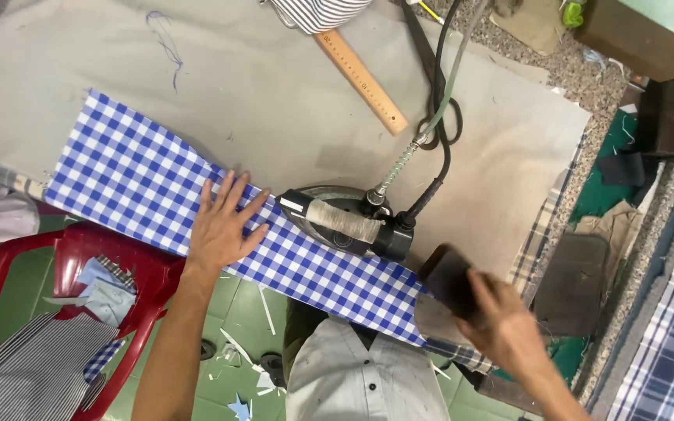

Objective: The person irons a long blue and white checkered fabric strip on a work table, repeatedly folding and pressing sections with a steam iron. The person uses a wooden ruler to measure and align the fabric before ironing.

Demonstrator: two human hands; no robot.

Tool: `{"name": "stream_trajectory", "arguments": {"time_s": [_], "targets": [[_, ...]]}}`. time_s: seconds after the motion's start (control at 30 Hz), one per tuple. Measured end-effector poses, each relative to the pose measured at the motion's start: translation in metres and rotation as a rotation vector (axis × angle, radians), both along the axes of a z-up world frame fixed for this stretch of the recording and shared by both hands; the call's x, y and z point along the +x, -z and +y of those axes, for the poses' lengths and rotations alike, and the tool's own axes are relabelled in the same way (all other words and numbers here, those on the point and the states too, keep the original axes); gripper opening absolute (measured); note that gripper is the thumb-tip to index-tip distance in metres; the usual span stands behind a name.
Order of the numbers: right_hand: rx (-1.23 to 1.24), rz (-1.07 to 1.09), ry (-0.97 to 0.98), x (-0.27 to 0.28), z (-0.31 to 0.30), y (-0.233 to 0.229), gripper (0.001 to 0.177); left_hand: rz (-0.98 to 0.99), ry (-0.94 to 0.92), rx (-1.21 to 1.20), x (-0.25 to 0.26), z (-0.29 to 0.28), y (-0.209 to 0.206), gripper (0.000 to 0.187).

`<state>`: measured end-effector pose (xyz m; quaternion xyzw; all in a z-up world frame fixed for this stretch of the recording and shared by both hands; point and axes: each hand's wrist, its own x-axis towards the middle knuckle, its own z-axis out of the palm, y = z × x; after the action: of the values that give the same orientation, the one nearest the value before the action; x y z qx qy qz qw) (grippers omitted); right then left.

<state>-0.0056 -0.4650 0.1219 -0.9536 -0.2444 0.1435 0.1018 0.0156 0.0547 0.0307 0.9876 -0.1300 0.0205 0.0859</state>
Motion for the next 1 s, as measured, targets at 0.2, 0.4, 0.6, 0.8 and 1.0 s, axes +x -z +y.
{"name": "stream_trajectory", "arguments": {"time_s": [0.2,0.4,0.6,0.8,1.0], "targets": [[-0.336,0.105,-0.042,-0.031,0.004,0.079,0.085,0.08,-0.012,0.012,-0.001,-0.002,-0.002,0.061],[-0.161,-0.108,-0.117,-0.016,0.05,0.086,0.072,0.013,-0.01,-0.006,-0.004,-0.002,0.002,0.059],[0.284,-0.461,-0.295,0.007,0.097,-0.003,0.036,0.019,-0.003,-0.028,-0.001,0.002,0.003,0.061],[0.169,-0.574,-0.425,0.05,0.158,-0.016,0.069,0.02,-0.017,-0.05,0.003,0.011,0.001,0.062],[0.042,-0.434,-0.499,0.069,0.175,-0.042,0.053,-0.064,0.017,-0.061,0.01,0.039,0.004,0.058]]}}
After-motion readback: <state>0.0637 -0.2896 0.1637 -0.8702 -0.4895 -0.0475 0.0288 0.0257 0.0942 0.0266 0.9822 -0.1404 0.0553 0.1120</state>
